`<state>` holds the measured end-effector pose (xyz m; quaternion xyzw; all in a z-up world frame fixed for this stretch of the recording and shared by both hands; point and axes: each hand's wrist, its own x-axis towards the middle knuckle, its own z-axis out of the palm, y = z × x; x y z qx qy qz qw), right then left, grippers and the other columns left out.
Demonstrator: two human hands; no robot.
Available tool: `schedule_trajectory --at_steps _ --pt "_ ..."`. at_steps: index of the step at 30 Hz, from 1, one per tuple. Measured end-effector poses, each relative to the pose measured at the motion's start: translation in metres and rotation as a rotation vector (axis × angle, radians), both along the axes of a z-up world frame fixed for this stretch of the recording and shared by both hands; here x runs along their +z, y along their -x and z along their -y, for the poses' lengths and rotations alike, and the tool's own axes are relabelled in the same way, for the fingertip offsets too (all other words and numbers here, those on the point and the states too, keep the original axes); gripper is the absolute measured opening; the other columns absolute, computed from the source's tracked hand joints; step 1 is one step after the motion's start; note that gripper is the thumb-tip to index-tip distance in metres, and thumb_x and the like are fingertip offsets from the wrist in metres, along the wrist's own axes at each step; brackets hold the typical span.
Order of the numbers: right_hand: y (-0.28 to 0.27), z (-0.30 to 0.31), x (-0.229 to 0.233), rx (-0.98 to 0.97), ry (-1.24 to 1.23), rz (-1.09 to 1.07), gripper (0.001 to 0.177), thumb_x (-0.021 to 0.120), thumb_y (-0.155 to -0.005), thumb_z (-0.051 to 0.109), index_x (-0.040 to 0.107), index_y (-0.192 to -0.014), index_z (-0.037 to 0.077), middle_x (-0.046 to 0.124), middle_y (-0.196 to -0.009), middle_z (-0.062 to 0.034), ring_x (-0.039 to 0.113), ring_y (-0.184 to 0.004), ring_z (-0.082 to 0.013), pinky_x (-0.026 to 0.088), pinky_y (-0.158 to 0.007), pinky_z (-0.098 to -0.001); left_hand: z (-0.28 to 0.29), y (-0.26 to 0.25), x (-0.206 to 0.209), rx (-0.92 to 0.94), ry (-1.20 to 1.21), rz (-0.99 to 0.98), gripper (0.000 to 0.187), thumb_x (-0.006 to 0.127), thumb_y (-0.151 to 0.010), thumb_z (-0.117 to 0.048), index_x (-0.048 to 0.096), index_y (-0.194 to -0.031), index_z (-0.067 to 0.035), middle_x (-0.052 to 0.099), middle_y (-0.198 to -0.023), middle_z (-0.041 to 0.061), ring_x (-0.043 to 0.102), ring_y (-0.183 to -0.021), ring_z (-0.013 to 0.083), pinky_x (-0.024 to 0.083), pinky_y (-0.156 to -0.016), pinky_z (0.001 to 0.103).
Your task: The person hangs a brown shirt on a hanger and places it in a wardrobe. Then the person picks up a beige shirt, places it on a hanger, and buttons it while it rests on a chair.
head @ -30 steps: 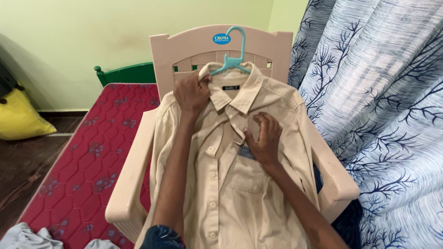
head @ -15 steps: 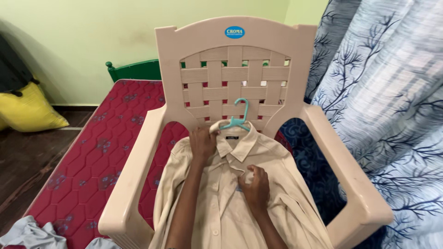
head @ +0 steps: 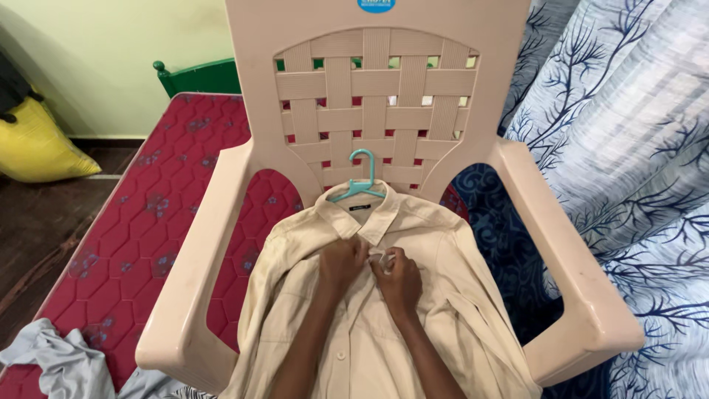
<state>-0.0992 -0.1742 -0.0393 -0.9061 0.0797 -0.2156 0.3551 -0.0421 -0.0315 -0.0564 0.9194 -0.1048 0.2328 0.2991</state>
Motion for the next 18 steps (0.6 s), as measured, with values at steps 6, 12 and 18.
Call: schedule_trajectory --at_steps 6,12,18 --pt "-0.015 0.011 -0.023 -0.002 -0.214 -0.074 0.038 0.079 -0.069 0.021 0.072 -0.105 0.012 0.076 -0.083 -0.0061 0.073 -0.076 -0.0237 0.057 -0.070 -0.0380 0.003 0.025 -0.037 0.067 -0.197 0.103 0.016 0.060 -0.089 -0.008 0.065 -0.104 -0.004 0.068 -0.096 0.015 0.071 -0.084 0.0326 0.058 -0.069 0.042" --pt "-0.044 0.033 -0.086 0.028 -0.523 -0.159 0.021 0.065 -0.084 0.017 0.080 -0.097 0.010 0.078 -0.075 -0.0046 0.071 -0.066 -0.0149 0.052 -0.064 -0.0309 0.005 0.012 -0.043 0.153 -0.276 0.017 0.012 0.059 -0.097 -0.015 0.064 -0.105 -0.007 0.067 -0.098 0.013 0.072 -0.082 0.0317 0.058 -0.065 0.043" --pt "-0.054 0.038 -0.100 0.235 -0.900 -0.212 0.030 0.050 -0.095 0.011 0.080 -0.100 0.005 0.067 -0.078 -0.0064 0.056 -0.068 -0.0152 0.044 -0.065 -0.0338 -0.004 0.007 -0.044 0.172 -0.098 -0.051 0.017 0.058 -0.099 -0.018 0.065 -0.111 -0.008 0.072 -0.094 0.019 0.072 -0.075 0.0363 0.057 -0.065 0.047"
